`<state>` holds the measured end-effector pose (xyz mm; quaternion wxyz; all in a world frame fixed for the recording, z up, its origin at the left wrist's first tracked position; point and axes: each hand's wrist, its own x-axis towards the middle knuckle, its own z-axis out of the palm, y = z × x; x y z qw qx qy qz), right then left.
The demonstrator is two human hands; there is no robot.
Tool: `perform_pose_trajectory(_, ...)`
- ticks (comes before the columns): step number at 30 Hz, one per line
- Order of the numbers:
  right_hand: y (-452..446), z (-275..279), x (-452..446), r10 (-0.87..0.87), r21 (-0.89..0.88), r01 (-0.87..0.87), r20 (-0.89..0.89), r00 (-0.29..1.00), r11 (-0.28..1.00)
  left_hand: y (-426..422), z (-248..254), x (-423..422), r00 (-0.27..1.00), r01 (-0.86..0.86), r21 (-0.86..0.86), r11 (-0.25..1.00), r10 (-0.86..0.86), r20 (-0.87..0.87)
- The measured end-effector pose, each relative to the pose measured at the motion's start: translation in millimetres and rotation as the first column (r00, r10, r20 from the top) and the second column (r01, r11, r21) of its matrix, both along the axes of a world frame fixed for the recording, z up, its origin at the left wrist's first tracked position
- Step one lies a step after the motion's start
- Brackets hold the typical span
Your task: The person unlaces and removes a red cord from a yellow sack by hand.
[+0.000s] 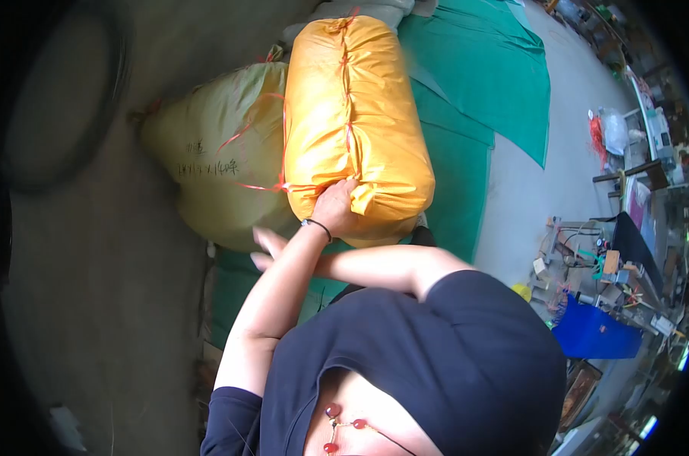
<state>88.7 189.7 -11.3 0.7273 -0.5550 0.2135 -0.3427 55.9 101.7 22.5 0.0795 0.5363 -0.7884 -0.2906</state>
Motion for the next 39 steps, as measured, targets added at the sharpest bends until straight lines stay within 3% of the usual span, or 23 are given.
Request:
perform_pose_trajectory(1,7.5,-3.2,-41.5,0.452,-0.063,-0.516,-0.4,0.797,0.854,8.6,2.4,-1.2,0.999,-0.032,-0.103,0.994,0.031,-0.018)
perform_pose_trajectory(2,-0.2,21.0,-69.2,0.599,-0.007,-0.77,-0.624,0.502,0.638,12.5,-10.0,-1.7,0.997,-0.061,-0.193,0.979,0.052,-0.05)
perform_pose_trajectory(3,-8.2,47.1,-97.0,0.621,0.061,-0.951,-0.77,0.148,0.302,9.3,-20.3,-0.7,0.998,-0.06,-0.189,0.98,0.053,-0.04)
perform_pose_trajectory(4,-39.3,107.9,-113.0,0.574,0.045,-0.992,-0.819,0.033,0.121,6.8,-29.6,-0.4,0.998,-0.053,-0.178,0.983,0.049,-0.028)
perform_pose_trajectory(6,-92.0,135.9,-134.9,0.359,-0.423,-0.857,-0.782,0.51,0.294,12.6,-12.2,-1.9,0.986,-0.114,-0.136,0.984,0.096,-0.136)
perform_pose_trajectory(7,-108.3,125.4,-127.1,-0.093,-0.567,-0.778,-0.82,0.565,0.27,15.1,-20.5,-2.8,0.984,-0.123,-0.167,0.978,0.098,-0.148)
perform_pose_trajectory(8,-123.5,149.6,-115.1,-0.212,-0.668,-0.567,-0.716,0.665,0.481,17.4,-28.4,-3.7,0.982,-0.131,-0.199,0.971,0.1,-0.159)
perform_pose_trajectory(9,-143.1,146.7,-106.0,-0.377,-0.727,-0.569,-0.686,0.622,0.384,16.5,-41.8,-5.1,0.998,-0.058,-0.48,0.876,0.065,0.0)
perform_pose_trajectory(10,-157.9,125.7,-95.8,-0.477,-0.76,-0.589,-0.639,0.603,0.273,13.0,-38.2,-6.9,0.993,-0.061,-0.388,0.919,0.095,0.07)
perform_pose_trajectory(13,-168.1,73.3,-68.3,-0.293,-0.528,-0.819,-0.838,0.46,0.224,16.7,-19.7,-8.8,0.987,-0.162,-0.151,0.975,0.164,0.001)
perform_pose_trajectory(15,-185.8,51.4,-42.9,0.163,-0.301,-0.636,-0.809,0.565,0.71,18.1,-16.5,-11.9,0.984,-0.175,-0.229,0.958,0.177,-0.012)
perform_pose_trajectory(16,-193.0,59.5,-36.8,0.339,-0.065,-0.516,-0.683,0.647,0.854,21.7,-0.1,-10.9,0.984,-0.17,-0.274,0.947,0.177,0.001)
perform_pose_trajectory(17,-207.4,69.6,-41.8,0.539,0.384,-0.402,-0.375,0.754,0.831,25.1,11.0,-10.3,0.986,-0.154,-0.318,0.935,0.168,0.016)
perform_pose_trajectory(18,-223.7,96.9,-44.1,0.483,0.557,-0.297,-0.221,0.847,0.776,28.8,13.6,-11.2,0.979,-0.202,-0.528,0.825,0.192,-0.074)
perform_pose_trajectory(21,-276.2,175.5,-99.2,0.187,0.477,-0.158,-0.012,0.982,0.864,43.9,48.1,-18.2,0.937,-0.332,-0.59,0.736,0.329,-0.117)
perform_pose_trajectory(22,-283.0,203.2,-131.0,0.123,0.464,-0.12,0.024,0.992,0.878,46.8,40.1,-17.8,0.9,-0.436,-0.516,0.738,0.351,-0.259)
perform_pose_trajectory(23,-289.6,217.2,-167.0,0.15,0.382,-0.148,0.025,0.988,0.912,46.1,25.4,-23.7,0.644,-0.618,-0.255,0.744,0.293,-0.706)
perform_pose_trajectory(25,-269.8,224.5,-237.9,0.056,0.329,-0.045,-0.023,0.998,0.943,37.8,9.6,-32.5,0.616,-0.708,-0.322,0.628,0.328,-0.716)
perform_pose_trajectory(26,-256.4,211.1,-274.2,0.02,0.372,-0.018,-0.003,1.0,0.928,44.1,20.6,-31.5,0.399,-0.692,0.269,0.67,0.666,-0.631)
perform_pose_trajectory(27,-226.8,200.1,-300.5,-0.123,0.445,0.156,-0.104,0.987,0.882,38.7,28.0,-33.9,0.22,-0.649,0.415,0.638,0.68,-0.7)
perform_pose_trajectory(33,-26.9,99.6,-334.2,-0.275,0.786,0.198,-0.037,0.961,0.585,1.3,30.9,-20.7,-0.064,-0.332,0.787,0.52,0.82,-0.568)
perform_pose_trajectory(37,33.5,32.4,-279.8,-0.218,0.718,0.043,0.152,0.964,0.694,-3.8,28.1,-19.5,0.297,-0.274,0.685,0.675,0.737,-0.607)
perform_pose_trajectory(39,44.5,30.2,-259.3,-0.21,0.723,-0.024,0.232,0.95,0.691,1.3,11.7,-14.1,0.711,-0.287,0.338,0.896,0.436,-0.552)
